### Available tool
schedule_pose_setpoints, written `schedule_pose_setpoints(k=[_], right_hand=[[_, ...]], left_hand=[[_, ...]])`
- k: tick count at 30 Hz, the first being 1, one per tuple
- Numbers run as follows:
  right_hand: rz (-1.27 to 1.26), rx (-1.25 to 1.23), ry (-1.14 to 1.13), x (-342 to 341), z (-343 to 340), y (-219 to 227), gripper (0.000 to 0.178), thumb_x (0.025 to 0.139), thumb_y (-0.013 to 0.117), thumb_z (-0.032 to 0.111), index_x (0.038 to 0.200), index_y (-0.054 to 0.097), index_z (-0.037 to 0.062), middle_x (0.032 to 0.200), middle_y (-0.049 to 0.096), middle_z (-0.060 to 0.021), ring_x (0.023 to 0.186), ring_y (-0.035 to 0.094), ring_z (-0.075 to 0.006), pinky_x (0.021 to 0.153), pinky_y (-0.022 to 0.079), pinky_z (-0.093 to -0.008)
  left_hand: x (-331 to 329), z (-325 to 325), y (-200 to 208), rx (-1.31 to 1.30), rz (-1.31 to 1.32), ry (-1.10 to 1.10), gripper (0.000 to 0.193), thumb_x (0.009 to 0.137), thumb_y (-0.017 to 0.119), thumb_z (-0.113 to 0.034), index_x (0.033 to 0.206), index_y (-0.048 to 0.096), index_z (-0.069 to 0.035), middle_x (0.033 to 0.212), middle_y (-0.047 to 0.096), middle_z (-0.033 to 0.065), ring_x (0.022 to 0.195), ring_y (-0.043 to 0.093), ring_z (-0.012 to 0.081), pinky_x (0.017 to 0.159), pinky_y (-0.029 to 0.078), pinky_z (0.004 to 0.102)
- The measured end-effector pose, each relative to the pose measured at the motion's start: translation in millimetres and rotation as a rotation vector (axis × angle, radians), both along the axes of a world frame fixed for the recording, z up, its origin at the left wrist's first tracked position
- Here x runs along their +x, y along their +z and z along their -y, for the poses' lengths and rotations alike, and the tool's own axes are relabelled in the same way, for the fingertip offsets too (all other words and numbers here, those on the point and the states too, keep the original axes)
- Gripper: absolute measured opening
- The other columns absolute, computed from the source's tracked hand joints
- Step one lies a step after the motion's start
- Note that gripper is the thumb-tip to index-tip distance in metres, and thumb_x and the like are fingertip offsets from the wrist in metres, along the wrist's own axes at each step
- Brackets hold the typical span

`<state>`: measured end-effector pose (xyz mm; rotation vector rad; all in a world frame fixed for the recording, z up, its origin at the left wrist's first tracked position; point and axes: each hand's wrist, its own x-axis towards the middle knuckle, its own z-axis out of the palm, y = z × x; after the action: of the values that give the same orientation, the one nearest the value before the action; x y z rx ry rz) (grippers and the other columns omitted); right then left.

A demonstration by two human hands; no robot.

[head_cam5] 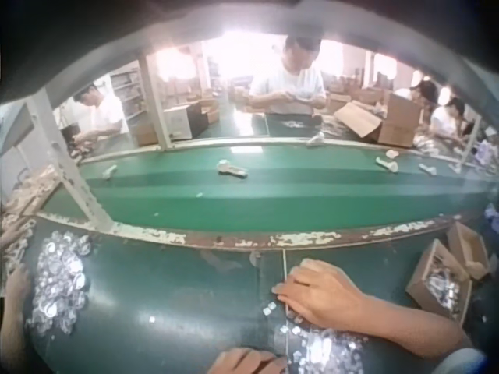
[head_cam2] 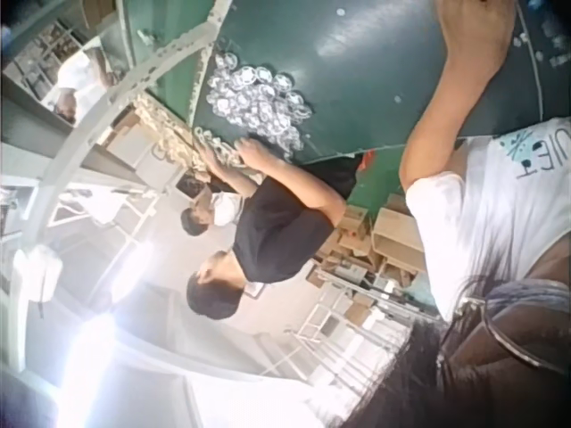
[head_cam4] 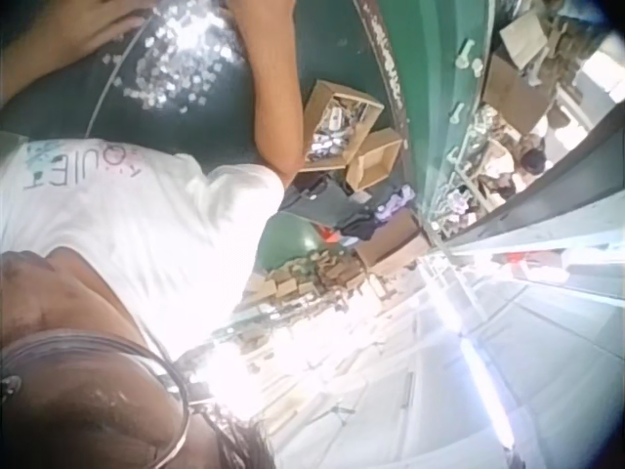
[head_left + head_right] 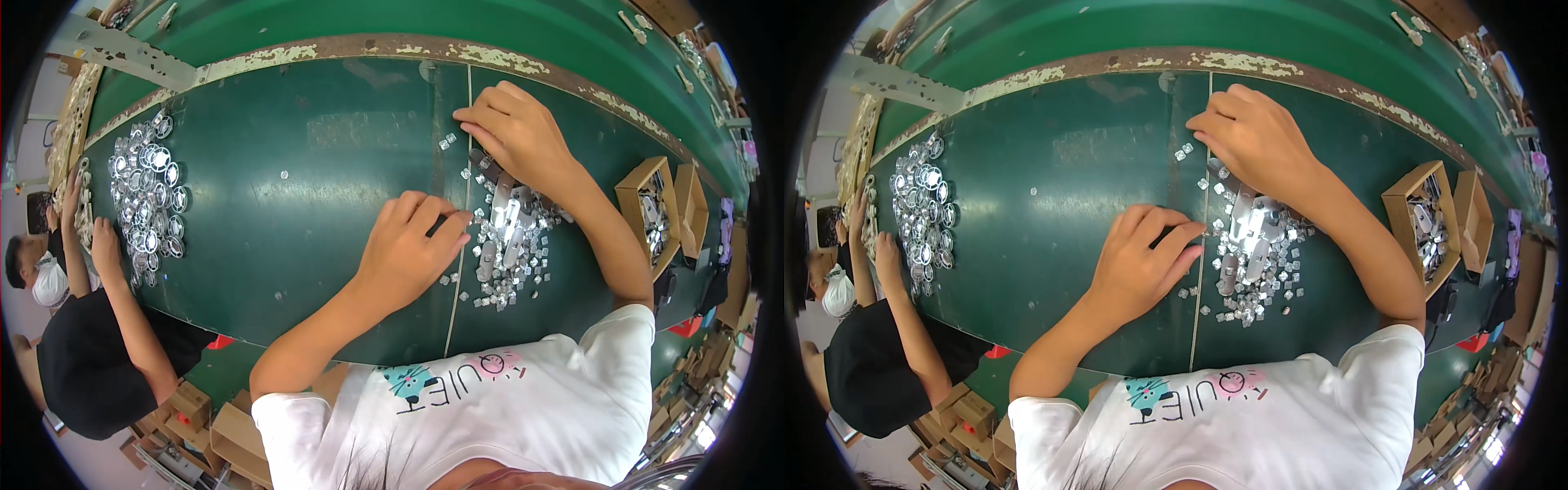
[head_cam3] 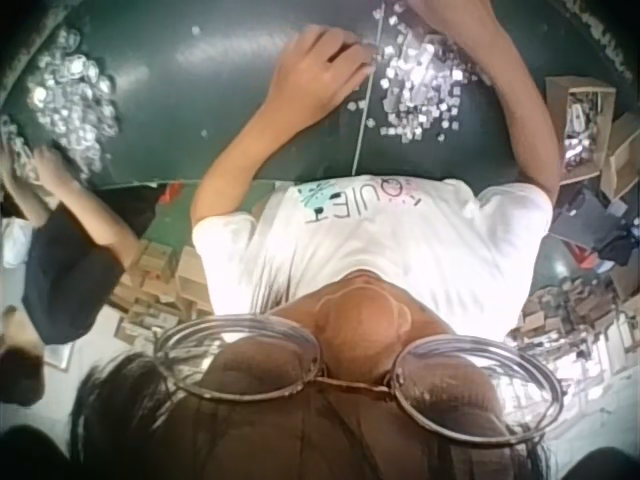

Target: The person assembles components by fitting small metal pieces into metal plates, attaching the plates to plastic housings, and placing the assembled parts onto the conveyor belt.

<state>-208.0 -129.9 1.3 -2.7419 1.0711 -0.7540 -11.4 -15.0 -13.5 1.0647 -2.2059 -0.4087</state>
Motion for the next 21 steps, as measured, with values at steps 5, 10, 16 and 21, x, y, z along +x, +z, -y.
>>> schedule_pose_setpoints(k=[5, 10, 16, 21], right_hand=[[0.063, 0.064, 0.043, -5, 3, -11, 0.016, 0.077, 0.070, 0.011, 0.092, 0.070, 0.0039, 0.083, 0.056, -0.0057, 0.080, 0.054, -0.0249, 0.071, 0.048, -0.0369], [-0.045, 0.036, -0.006, -2, 13, -16, 0.011, 0.078, 0.068, 0.007, 0.085, 0.064, -0.0005, 0.082, 0.055, -0.0097, 0.080, 0.057, -0.0275, 0.068, 0.049, -0.0385], [0.019, 0.002, -0.078, -3, 6, -15, 0.008, 0.080, 0.064, 0.004, 0.082, 0.060, -0.0020, 0.078, 0.058, -0.0106, 0.071, 0.059, -0.0245, 0.061, 0.049, -0.0345], [0.704, 0.720, -0.136, -19, -11, -4, 0.008, 0.086, 0.064, 0.006, 0.089, 0.062, -0.0017, 0.074, 0.061, 0.0007, 0.066, 0.055, -0.0016, 0.058, 0.044, -0.0194]], left_hand=[[-24, -40, 25, -0.089, 0.085, -0.142, 0.031, 0.070, 0.069, -0.008, 0.101, 0.066, -0.008, 0.088, 0.058, 0.0034, 0.080, 0.055, 0.0181, 0.065, 0.044, 0.0307], [-38, -15, 16, -0.088, 0.165, -0.015, 0.039, 0.070, 0.075, -0.020, 0.105, 0.065, -0.005, 0.081, 0.051, 0.0026, 0.072, 0.051, 0.0193, 0.060, 0.044, 0.0309], [-45, -7, 5, 0.005, 0.133, -0.021, 0.031, 0.068, 0.077, -0.016, 0.094, 0.062, -0.005, 0.083, 0.052, 0.0054, 0.074, 0.051, 0.0234, 0.064, 0.046, 0.0341], [-39, 1, -5, -0.005, 0.085, -0.024, 0.023, 0.069, 0.075, -0.009, 0.086, 0.060, -0.006, 0.079, 0.052, 0.0069, 0.071, 0.053, 0.0259, 0.062, 0.046, 0.0372]])
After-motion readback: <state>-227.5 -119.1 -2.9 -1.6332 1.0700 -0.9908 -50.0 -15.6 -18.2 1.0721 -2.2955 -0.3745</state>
